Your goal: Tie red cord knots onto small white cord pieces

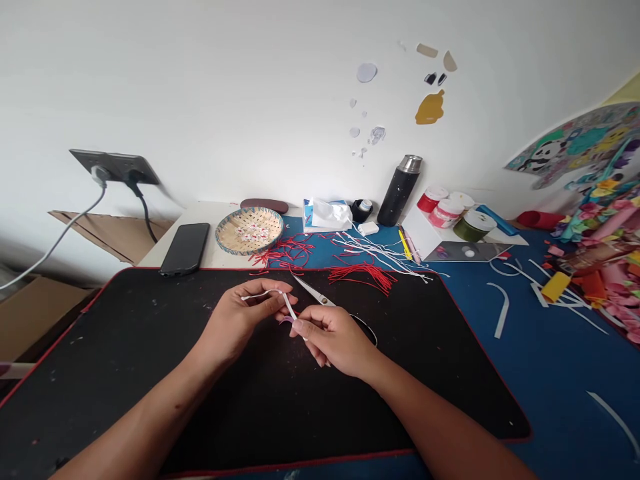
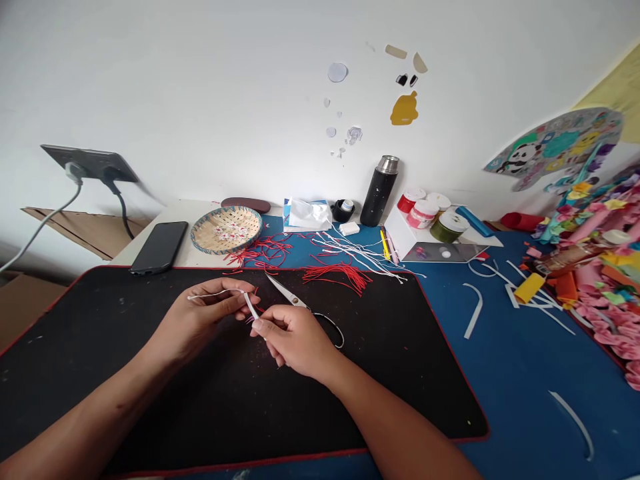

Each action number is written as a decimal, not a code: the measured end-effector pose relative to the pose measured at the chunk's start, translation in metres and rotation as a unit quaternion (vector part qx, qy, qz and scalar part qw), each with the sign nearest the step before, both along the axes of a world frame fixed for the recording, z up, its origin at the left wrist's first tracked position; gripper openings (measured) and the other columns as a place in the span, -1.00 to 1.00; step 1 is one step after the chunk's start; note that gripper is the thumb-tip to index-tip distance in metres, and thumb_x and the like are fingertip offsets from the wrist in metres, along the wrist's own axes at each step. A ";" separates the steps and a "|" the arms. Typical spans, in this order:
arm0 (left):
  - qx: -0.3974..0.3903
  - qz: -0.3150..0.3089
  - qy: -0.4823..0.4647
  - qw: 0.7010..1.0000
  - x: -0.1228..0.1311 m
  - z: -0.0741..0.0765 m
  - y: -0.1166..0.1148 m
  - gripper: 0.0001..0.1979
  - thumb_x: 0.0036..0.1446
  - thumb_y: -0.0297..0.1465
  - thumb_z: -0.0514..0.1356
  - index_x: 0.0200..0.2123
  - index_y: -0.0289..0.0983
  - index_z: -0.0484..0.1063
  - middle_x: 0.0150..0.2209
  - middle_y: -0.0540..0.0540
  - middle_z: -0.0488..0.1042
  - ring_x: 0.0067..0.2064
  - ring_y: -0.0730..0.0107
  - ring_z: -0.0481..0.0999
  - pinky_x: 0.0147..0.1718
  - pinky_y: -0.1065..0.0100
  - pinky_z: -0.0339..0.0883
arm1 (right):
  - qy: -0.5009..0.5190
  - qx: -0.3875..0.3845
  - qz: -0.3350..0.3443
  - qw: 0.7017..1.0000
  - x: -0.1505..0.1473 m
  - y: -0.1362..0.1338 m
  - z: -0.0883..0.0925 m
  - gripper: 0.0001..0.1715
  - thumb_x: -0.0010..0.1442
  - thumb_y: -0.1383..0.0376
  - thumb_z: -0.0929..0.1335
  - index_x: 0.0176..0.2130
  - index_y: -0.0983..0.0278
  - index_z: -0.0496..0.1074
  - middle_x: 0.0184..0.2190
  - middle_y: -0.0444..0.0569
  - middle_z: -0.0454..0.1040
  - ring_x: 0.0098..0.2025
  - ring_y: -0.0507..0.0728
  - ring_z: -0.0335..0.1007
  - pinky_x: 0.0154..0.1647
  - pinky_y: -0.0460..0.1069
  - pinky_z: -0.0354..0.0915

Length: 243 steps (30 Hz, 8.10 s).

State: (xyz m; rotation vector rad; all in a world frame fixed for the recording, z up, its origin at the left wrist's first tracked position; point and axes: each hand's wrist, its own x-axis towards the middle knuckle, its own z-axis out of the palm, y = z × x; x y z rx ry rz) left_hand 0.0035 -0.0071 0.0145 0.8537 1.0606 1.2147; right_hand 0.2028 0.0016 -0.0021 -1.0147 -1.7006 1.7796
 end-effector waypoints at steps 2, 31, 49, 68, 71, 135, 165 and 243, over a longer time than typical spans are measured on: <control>-0.003 -0.009 -0.021 1.000 0.000 0.001 0.000 -0.71 -0.06 -0.33 0.56 -0.25 -0.32 0.70 -0.35 -0.18 0.70 -0.38 0.32 0.61 -0.39 0.41 0.46 | -0.002 -0.002 -0.002 1.000 0.000 0.001 0.001 -0.68 0.42 0.14 0.33 -0.27 0.31 0.49 -0.69 -0.27 0.29 -0.69 -0.07 0.19 -0.63 -0.17 0.09; -0.066 -0.037 -0.085 0.994 -0.002 -0.002 0.004 -0.67 -0.09 -0.39 0.58 -0.21 -0.35 0.72 -0.25 -0.24 0.73 -0.35 0.33 0.65 -0.36 0.44 0.56 | -0.001 -0.001 -0.013 1.000 0.002 0.000 0.005 -0.67 0.38 0.13 0.36 -0.25 0.34 0.56 -0.73 -0.28 0.26 -0.71 -0.06 0.16 -0.62 -0.16 0.11; -0.050 -0.042 -0.011 0.998 -0.002 0.000 0.006 -0.64 -0.09 -0.27 0.58 -0.25 -0.35 0.72 -0.35 -0.23 0.72 -0.39 0.31 0.63 -0.39 0.42 0.49 | -0.016 -0.018 -0.008 1.000 0.002 0.001 0.006 -0.74 0.38 0.24 0.34 -0.24 0.34 0.57 -0.73 -0.28 0.27 -0.71 -0.07 0.17 -0.64 -0.17 0.11; -0.023 -0.059 0.003 0.998 -0.007 -0.004 0.006 -0.72 0.00 -0.31 0.54 -0.23 -0.34 0.72 -0.37 -0.23 0.72 -0.42 0.32 0.60 -0.41 0.37 0.46 | -0.003 -0.016 -0.004 1.000 0.003 0.000 0.001 -0.60 0.41 0.04 0.34 -0.16 0.32 0.54 -0.62 -0.24 0.32 -0.66 -0.07 0.22 -0.61 -0.16 0.13; -0.020 -0.065 0.025 0.997 -0.007 -0.005 0.006 -0.71 0.03 -0.29 0.52 -0.20 -0.33 0.72 -0.37 -0.22 0.72 -0.42 0.32 0.60 -0.40 0.38 0.48 | -0.012 -0.003 -0.016 1.000 0.002 0.000 0.000 -0.62 0.41 0.06 0.34 -0.20 0.32 0.54 -0.63 -0.24 0.32 -0.66 -0.07 0.22 -0.61 -0.16 0.14; -0.035 -0.076 -0.075 0.994 0.004 -0.007 0.002 -0.66 0.04 -0.25 0.53 -0.17 -0.34 0.74 -0.24 -0.25 0.71 -0.45 0.48 0.52 -0.50 0.52 0.42 | 0.041 -0.030 -0.025 0.998 0.001 -0.001 0.002 -0.59 0.38 0.04 0.31 -0.27 0.32 0.49 -0.65 -0.19 0.42 -0.71 -0.05 0.24 -0.67 -0.16 0.17; 0.043 0.140 -0.038 0.988 -0.012 0.000 0.013 -0.72 0.02 -0.28 0.53 -0.25 -0.33 0.69 -0.28 -0.11 0.66 -0.42 0.50 0.48 -0.49 0.52 0.34 | 0.014 -0.059 0.009 0.998 -0.001 -0.004 -0.001 -0.56 0.37 0.00 0.34 -0.31 0.31 0.48 -0.68 -0.21 0.39 -0.71 -0.06 0.21 -0.67 -0.17 0.15; -0.164 -0.142 -0.091 0.972 0.008 -0.012 0.000 -0.61 -0.18 -0.25 0.63 -0.35 -0.40 0.71 -0.46 -0.08 0.59 -0.50 0.59 0.46 -0.53 0.63 0.43 | 0.094 0.072 -0.116 0.986 0.004 0.002 0.003 -0.75 0.34 0.13 0.41 -0.16 0.27 0.50 -0.58 -0.23 0.39 -0.66 -0.07 0.22 -0.67 -0.16 0.14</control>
